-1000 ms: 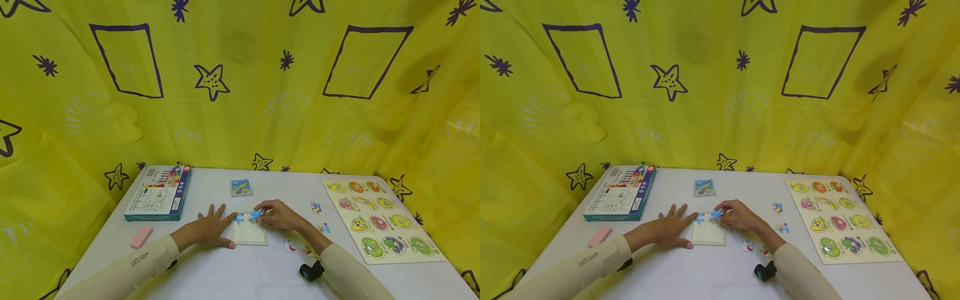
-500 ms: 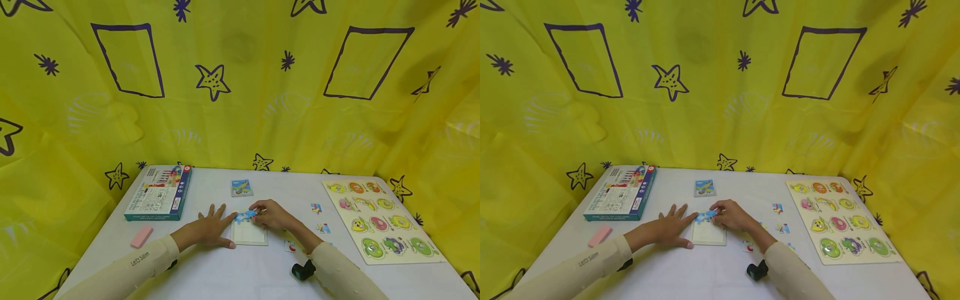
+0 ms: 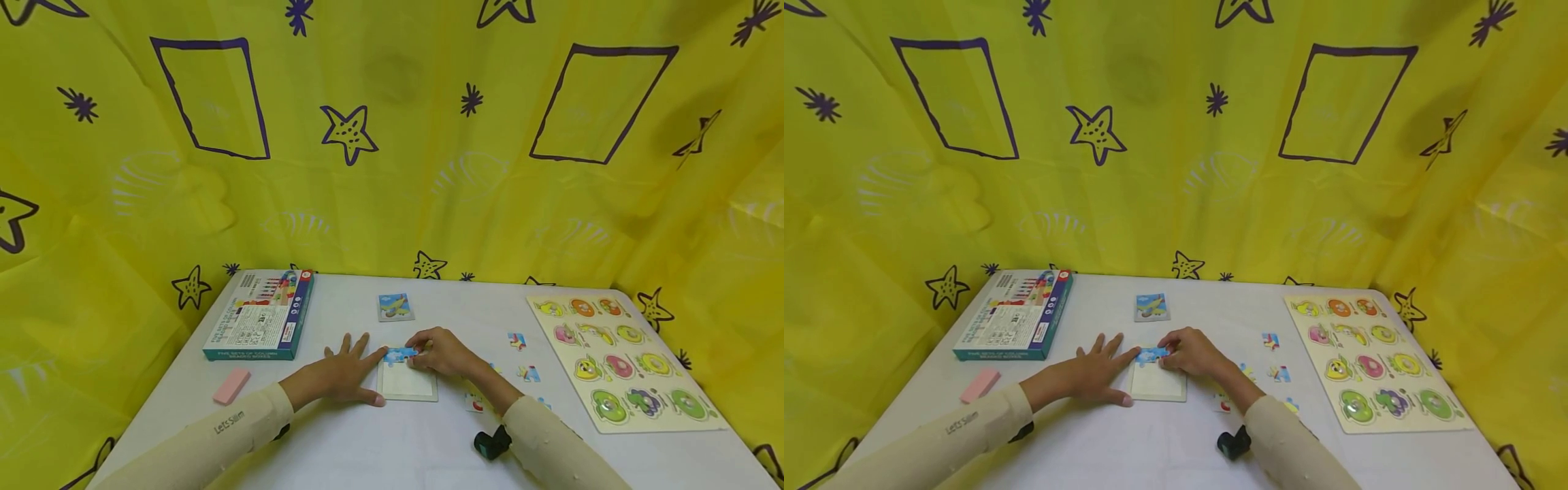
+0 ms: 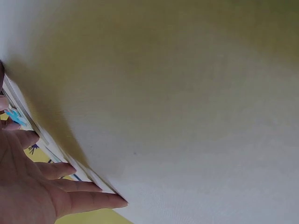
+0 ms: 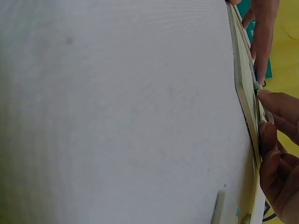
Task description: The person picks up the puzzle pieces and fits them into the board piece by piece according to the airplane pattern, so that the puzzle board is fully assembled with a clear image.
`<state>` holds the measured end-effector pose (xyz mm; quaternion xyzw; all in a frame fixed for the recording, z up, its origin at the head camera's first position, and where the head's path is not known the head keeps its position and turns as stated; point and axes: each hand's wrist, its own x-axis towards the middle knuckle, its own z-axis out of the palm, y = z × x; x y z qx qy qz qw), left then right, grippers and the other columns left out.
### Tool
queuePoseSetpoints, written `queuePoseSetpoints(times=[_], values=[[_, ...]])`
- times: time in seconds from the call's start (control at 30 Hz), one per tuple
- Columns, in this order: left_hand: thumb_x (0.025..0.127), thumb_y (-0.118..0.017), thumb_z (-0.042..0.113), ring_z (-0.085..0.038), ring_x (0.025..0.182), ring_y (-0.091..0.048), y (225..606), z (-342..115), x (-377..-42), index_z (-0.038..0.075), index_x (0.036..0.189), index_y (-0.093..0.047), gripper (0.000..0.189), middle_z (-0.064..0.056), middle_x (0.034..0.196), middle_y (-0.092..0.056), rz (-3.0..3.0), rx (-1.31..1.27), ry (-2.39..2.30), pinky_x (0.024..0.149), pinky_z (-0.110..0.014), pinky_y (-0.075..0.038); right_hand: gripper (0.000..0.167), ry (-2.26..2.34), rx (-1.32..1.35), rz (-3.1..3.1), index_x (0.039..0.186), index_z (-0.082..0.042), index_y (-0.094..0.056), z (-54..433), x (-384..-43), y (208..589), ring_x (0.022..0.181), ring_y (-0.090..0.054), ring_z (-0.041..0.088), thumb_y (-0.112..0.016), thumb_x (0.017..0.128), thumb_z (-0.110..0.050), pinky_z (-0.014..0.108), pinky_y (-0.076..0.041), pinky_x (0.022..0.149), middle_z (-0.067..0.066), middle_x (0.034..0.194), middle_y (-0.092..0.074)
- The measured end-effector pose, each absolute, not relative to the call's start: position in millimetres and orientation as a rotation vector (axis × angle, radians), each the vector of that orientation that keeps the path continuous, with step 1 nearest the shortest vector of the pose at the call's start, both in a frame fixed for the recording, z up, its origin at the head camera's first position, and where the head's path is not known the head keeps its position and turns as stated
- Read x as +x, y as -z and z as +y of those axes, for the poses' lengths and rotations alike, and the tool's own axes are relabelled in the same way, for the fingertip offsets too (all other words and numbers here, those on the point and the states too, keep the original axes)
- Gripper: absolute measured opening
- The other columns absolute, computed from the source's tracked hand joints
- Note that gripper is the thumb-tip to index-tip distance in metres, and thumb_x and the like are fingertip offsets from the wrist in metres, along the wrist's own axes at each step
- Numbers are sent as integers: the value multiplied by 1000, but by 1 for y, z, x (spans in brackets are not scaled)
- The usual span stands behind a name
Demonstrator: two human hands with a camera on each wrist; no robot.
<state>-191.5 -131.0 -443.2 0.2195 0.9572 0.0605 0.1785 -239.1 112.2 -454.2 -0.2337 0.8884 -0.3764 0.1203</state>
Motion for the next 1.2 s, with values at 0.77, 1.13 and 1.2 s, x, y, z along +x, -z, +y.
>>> queuePoseSetpoints(times=[0.77,1.13,1.2], values=[[83,-65,71,-56,149,-15,438,-127,-190,27,160,-25,98,-19,167,-15,2670,632,-161,107,-76,-28,23,993,-541,2644,104,-11,-75,110,-236,446,92,-56,16,-83,84,-17,40,-50,91,-3,93,-67],[88,-57,72,-55,150,-11,441,-126,-191,29,161,-22,92,-19,168,-13,2633,735,-160,111,-74,-24,21,1020,-640,2624,107,-12,-78,113,-239,449,97,-56,17,-80,86,-16,42,-48,91,-3,97,-69],[88,-57,71,-55,150,-11,442,-125,-191,30,161,-22,91,-19,168,-13,2635,732,-156,111,-74,-24,21,1017,-666,2618,107,-11,-78,113,-240,449,97,-55,17,-79,87,-16,41,-48,89,-3,97,-69]])
